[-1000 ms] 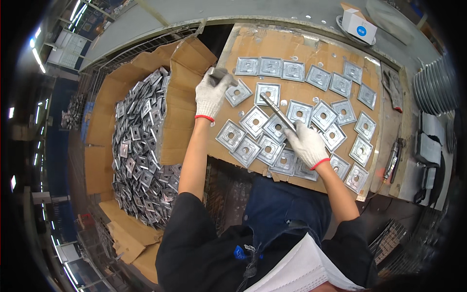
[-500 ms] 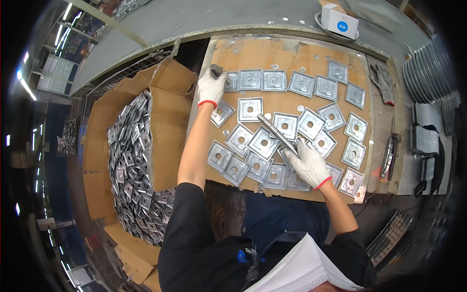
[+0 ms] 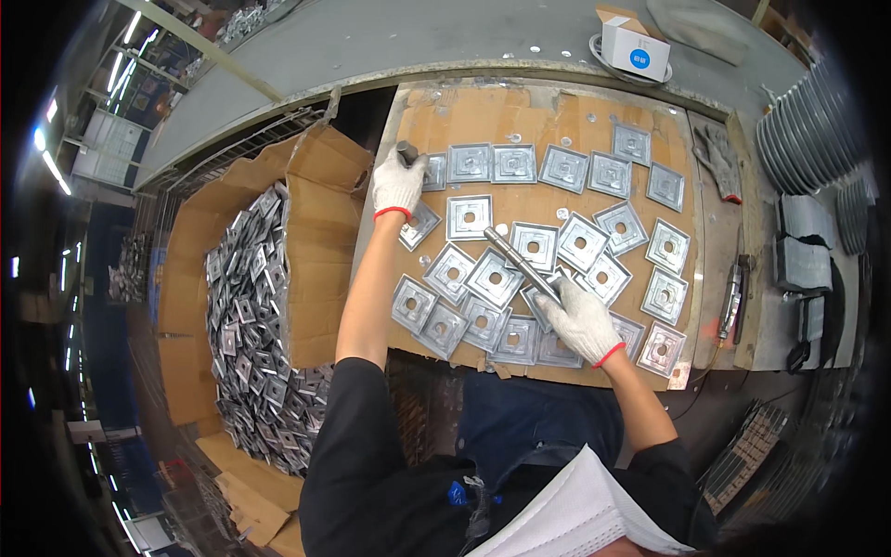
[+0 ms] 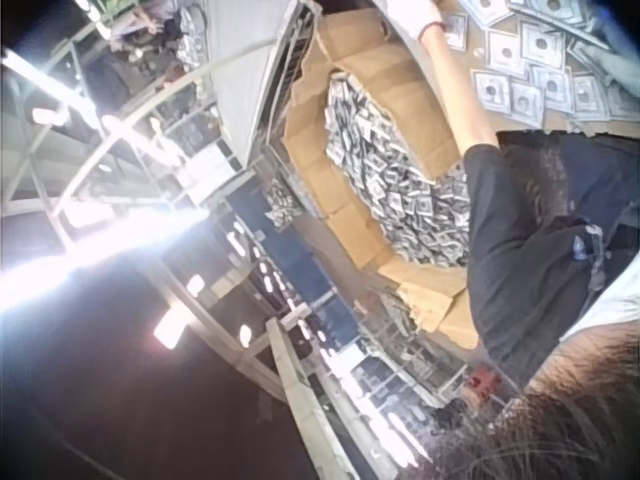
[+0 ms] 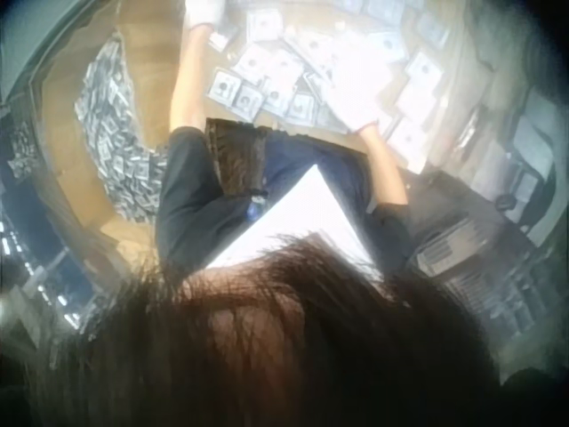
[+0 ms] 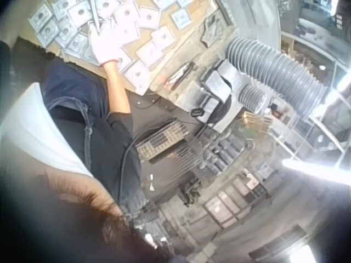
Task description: Use a metal rod as a hammer to strike a punch tool into the center of small square metal plates arranged on a cardboard surface.
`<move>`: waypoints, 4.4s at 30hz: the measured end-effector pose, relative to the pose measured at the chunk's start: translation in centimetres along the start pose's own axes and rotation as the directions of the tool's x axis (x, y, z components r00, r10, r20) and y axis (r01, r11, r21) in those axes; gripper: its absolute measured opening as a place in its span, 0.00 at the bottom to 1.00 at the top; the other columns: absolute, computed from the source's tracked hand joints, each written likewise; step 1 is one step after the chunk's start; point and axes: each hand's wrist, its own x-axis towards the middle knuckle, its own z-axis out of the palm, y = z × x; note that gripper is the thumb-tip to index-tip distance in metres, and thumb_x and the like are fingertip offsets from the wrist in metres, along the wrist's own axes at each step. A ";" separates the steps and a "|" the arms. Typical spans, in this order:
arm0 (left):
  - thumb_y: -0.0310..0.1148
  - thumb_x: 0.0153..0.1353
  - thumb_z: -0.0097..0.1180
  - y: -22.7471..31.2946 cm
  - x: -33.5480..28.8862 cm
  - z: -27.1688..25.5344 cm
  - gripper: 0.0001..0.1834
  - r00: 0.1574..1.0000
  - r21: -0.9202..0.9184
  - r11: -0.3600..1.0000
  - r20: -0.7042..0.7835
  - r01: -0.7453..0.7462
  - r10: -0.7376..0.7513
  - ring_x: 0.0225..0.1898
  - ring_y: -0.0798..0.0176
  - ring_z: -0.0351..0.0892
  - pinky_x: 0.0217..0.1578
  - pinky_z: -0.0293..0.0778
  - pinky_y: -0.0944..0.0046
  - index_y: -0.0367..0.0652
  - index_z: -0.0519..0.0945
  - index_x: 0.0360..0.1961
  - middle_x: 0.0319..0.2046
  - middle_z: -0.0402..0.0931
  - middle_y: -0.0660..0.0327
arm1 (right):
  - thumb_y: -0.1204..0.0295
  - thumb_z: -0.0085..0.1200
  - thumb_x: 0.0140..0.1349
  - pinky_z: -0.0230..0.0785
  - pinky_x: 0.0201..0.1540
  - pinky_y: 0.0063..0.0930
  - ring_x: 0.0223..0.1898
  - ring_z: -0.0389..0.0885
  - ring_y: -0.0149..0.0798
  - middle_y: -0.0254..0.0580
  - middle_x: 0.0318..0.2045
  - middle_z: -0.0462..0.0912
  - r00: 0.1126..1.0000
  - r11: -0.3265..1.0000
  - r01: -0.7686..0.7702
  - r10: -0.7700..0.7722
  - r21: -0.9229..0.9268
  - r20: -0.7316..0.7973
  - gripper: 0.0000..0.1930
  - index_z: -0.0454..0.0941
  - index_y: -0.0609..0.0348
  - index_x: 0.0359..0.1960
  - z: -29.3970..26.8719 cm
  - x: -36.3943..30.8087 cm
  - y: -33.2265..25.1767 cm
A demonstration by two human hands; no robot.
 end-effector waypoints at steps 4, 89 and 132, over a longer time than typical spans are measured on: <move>0.47 0.64 0.67 2.0 -1.0 0.5 0.25 0.993 0.128 0.990 -0.111 0.056 -0.042 0.49 0.40 0.90 0.53 0.82 0.47 0.38 0.85 0.53 0.43 0.90 0.44 | 0.46 0.52 0.76 0.77 0.43 0.56 0.39 0.87 0.67 0.64 0.32 0.85 0.999 0.999 0.040 -0.040 -0.022 0.006 0.28 0.77 0.65 0.44 -0.4 1.3 -1.7; 0.29 0.66 0.69 6.6 -8.9 -7.7 0.20 0.997 -0.494 0.869 0.072 0.014 0.025 0.40 0.67 0.87 0.48 0.82 0.67 0.29 0.80 0.55 0.39 0.88 0.57 | 0.47 0.49 0.77 0.80 0.43 0.58 0.37 0.89 0.66 0.63 0.28 0.87 0.990 0.980 0.123 -0.132 -0.154 -0.046 0.26 0.78 0.63 0.45 0.9 4.0 -5.0; 0.54 0.68 0.63 5.2 -0.7 5.3 0.29 0.991 0.149 0.988 0.129 -0.047 0.028 0.52 0.37 0.88 0.55 0.81 0.44 0.39 0.84 0.56 0.45 0.89 0.42 | 0.49 0.54 0.77 0.80 0.39 0.51 0.35 0.89 0.61 0.59 0.29 0.86 0.854 0.945 0.305 -0.325 -0.114 -0.406 0.23 0.79 0.61 0.48 -4.7 12.1 -12.3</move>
